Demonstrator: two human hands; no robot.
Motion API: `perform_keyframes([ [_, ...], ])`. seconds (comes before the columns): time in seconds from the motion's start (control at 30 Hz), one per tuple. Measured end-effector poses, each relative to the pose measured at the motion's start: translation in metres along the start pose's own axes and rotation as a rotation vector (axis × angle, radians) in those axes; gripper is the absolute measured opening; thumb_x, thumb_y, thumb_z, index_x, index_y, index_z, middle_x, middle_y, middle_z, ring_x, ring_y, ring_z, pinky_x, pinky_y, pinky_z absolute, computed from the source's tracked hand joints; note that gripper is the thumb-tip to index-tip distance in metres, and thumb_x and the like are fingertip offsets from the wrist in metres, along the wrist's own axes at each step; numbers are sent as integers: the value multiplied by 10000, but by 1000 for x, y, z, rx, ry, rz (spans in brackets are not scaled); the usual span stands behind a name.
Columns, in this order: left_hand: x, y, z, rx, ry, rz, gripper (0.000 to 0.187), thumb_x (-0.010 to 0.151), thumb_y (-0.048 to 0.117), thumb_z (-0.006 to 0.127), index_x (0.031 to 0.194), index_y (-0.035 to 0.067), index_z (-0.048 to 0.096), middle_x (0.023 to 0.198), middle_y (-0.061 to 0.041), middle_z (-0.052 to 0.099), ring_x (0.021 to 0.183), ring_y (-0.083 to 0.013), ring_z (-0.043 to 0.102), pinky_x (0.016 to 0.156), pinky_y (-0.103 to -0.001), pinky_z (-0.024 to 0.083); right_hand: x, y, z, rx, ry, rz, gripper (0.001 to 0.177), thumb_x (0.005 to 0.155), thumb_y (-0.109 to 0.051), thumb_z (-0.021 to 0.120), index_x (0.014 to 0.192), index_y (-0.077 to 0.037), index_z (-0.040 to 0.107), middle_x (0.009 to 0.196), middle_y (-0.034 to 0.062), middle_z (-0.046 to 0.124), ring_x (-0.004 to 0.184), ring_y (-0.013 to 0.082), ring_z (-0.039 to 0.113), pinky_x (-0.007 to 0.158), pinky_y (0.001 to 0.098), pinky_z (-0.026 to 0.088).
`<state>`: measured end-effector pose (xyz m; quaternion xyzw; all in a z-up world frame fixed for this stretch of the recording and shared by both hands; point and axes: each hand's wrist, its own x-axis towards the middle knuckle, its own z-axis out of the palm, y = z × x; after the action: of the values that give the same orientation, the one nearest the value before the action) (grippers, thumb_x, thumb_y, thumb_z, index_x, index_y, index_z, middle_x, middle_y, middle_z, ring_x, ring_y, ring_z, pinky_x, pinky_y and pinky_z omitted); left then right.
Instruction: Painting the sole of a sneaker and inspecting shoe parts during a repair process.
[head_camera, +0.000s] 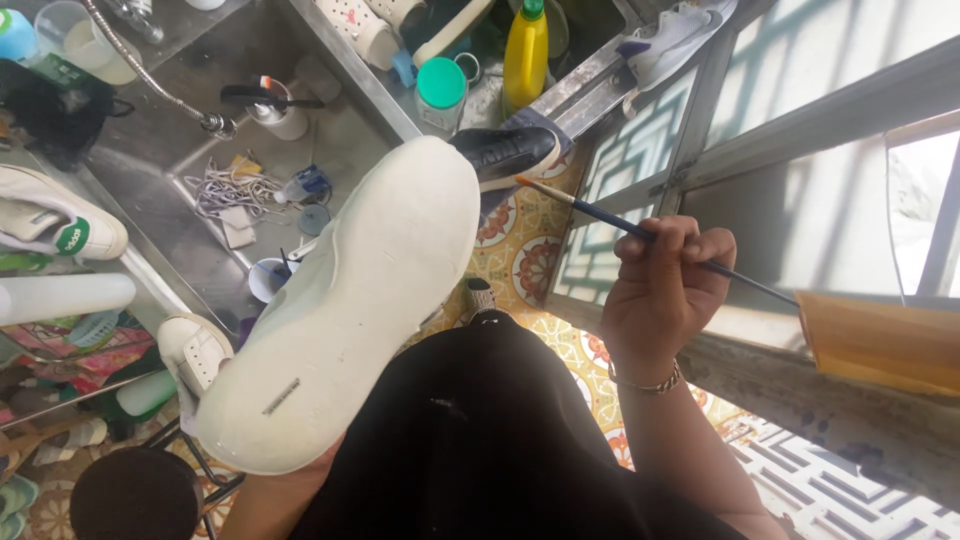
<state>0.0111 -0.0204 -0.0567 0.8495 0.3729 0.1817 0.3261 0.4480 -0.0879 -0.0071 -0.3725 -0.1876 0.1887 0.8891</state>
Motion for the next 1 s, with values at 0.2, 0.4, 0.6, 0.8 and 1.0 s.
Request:
perform_keyframes([
  [0.2, 100, 108, -56, -207, -114, -81, 348, 923, 187, 728, 1213, 8, 661, 1178, -121, 705, 1068, -230, 712, 920, -377, 583, 15, 3, -7, -99, 10, -28, 165, 1119, 52, 560, 1093, -87, 475, 1126, 162, 677, 921, 166, 658, 822, 280, 567],
  [0.4, 144, 86, -60, -405, -122, -156, 298, 860, 194, 824, 1092, 25, 746, 1031, -104, 777, 934, -216, 782, 817, -375, 640, 26, 13, -14, -120, 37, 20, 176, 1097, 73, 580, 1078, -74, 485, 1113, 153, 673, 997, 179, 656, 866, 325, 581],
  [0.6, 168, 128, -60, -175, 6, 74, 344, 809, 149, 807, 1116, 63, 680, 1078, -106, 750, 971, -213, 731, 831, -333, 586, 32, 19, -13, -150, -33, 73, 173, 1097, 75, 578, 1105, -73, 489, 1113, 160, 674, 947, 181, 654, 852, 314, 569],
  [0.8, 139, 121, -22, -882, -109, -164, 707, 873, 16, 761, 1492, 54, 423, 1306, -109, 652, 1200, -231, 668, 1030, -390, 542, 29, 40, -6, -388, -199, 105, 191, 1023, 59, 614, 1049, -71, 477, 1023, 140, 688, 815, 161, 683, 752, 290, 590],
  [1.0, 120, 122, -8, -1188, -99, -334, 1040, 800, -35, 766, 1629, 170, 174, 1344, -117, 660, 1128, -234, 671, 958, -377, 551, 16, 77, -19, -541, -337, 151, 201, 1005, 65, 663, 1052, -41, 500, 1017, 105, 682, 860, 112, 668, 752, 226, 550],
])
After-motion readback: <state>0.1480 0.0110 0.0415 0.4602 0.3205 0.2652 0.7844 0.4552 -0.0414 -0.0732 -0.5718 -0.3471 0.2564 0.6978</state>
